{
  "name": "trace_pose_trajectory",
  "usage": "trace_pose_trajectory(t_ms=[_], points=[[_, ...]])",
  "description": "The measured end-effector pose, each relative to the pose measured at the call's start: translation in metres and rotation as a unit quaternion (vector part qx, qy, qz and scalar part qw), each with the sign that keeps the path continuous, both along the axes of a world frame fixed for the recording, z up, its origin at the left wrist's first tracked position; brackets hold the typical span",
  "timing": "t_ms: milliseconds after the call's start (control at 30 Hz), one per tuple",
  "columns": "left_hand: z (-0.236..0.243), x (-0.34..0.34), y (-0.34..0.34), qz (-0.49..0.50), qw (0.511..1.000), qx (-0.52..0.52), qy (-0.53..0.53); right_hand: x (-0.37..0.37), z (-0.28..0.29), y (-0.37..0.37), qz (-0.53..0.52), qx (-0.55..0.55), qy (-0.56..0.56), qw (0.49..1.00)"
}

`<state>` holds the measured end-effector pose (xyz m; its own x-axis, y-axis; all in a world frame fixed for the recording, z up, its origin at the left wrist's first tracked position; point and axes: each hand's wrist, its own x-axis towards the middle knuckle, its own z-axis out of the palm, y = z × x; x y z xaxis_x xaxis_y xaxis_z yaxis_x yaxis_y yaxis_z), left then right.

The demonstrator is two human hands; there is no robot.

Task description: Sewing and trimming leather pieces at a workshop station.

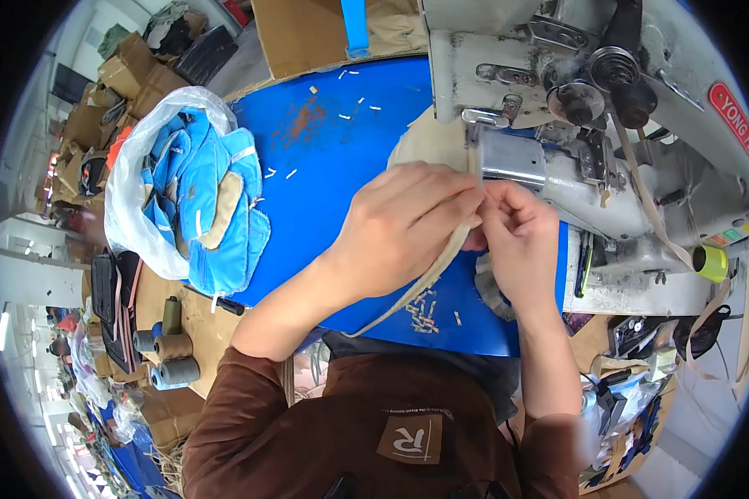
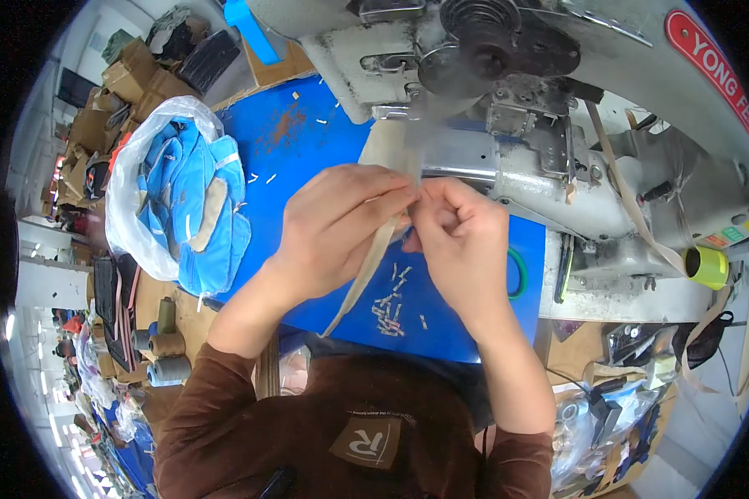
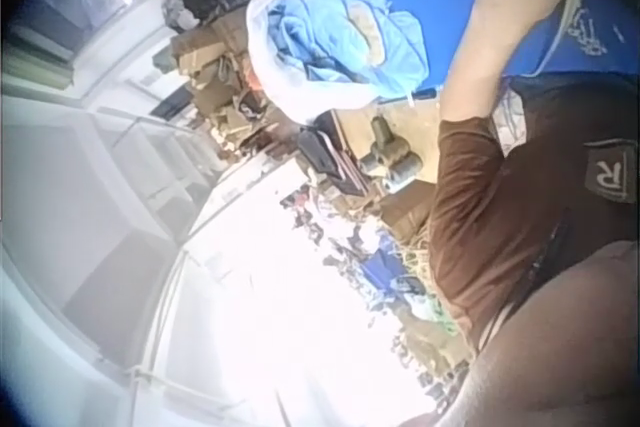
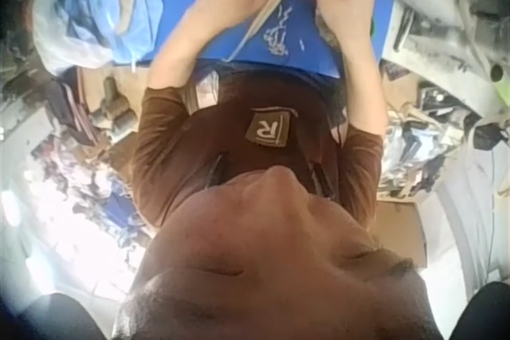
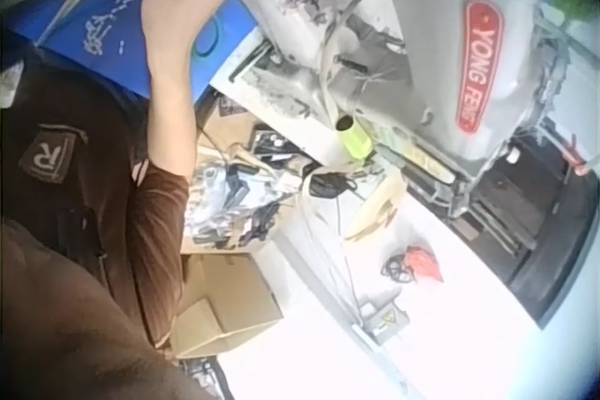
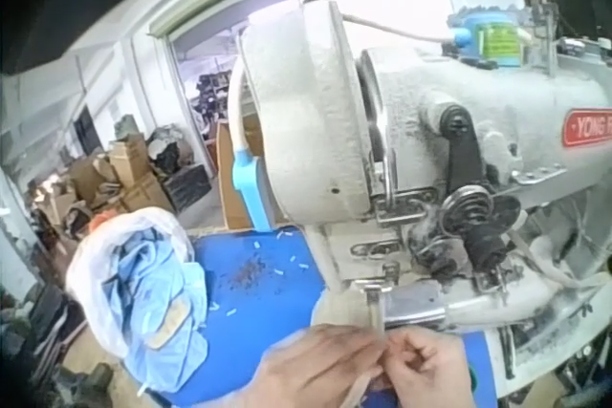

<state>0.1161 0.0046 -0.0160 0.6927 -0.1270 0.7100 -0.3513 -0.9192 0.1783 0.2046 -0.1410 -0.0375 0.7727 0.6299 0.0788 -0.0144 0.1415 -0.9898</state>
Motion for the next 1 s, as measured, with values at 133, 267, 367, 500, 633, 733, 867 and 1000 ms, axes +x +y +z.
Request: trace_pose_trajectory(t_ms=[133, 267, 367, 500, 633, 733, 867, 1000], points=[[0.002, 0.007, 0.008, -0.005, 1.0, 0.005, 0.015, 0.002, 0.008, 0.005, 0.0, -0.02, 0.012, 1.0], [0.001, 0.009, 0.012, -0.008, 1.0, -0.018, 0.024, 0.002, 0.002, 0.003, -0.029, -0.067, -0.033, 0.997], [-0.002, 0.005, 0.012, -0.005, 0.999, -0.05, 0.01, 0.001, -0.009, 0.005, -0.042, -0.065, -0.081, 0.994], [-0.004, 0.004, 0.014, -0.031, 0.999, 0.004, -0.026, -0.002, -0.008, 0.011, -0.063, -0.022, -0.102, 0.993], [-0.002, 0.008, 0.014, -0.031, 0.998, 0.046, -0.03, 0.002, -0.004, 0.013, -0.048, -0.03, -0.051, 0.997], [0.001, 0.008, 0.015, -0.029, 1.0, 0.008, -0.01, -0.003, -0.01, 0.015, -0.081, -0.053, -0.128, 0.987], [0.0, 0.004, 0.016, 0.008, 0.983, -0.185, 0.017, -0.013, -0.015, 0.025, -0.081, -0.123, -0.23, 0.962], [0.008, 0.004, 0.016, -0.013, 0.987, -0.151, 0.046, -0.011, -0.024, 0.027, -0.104, -0.101, -0.263, 0.954]])
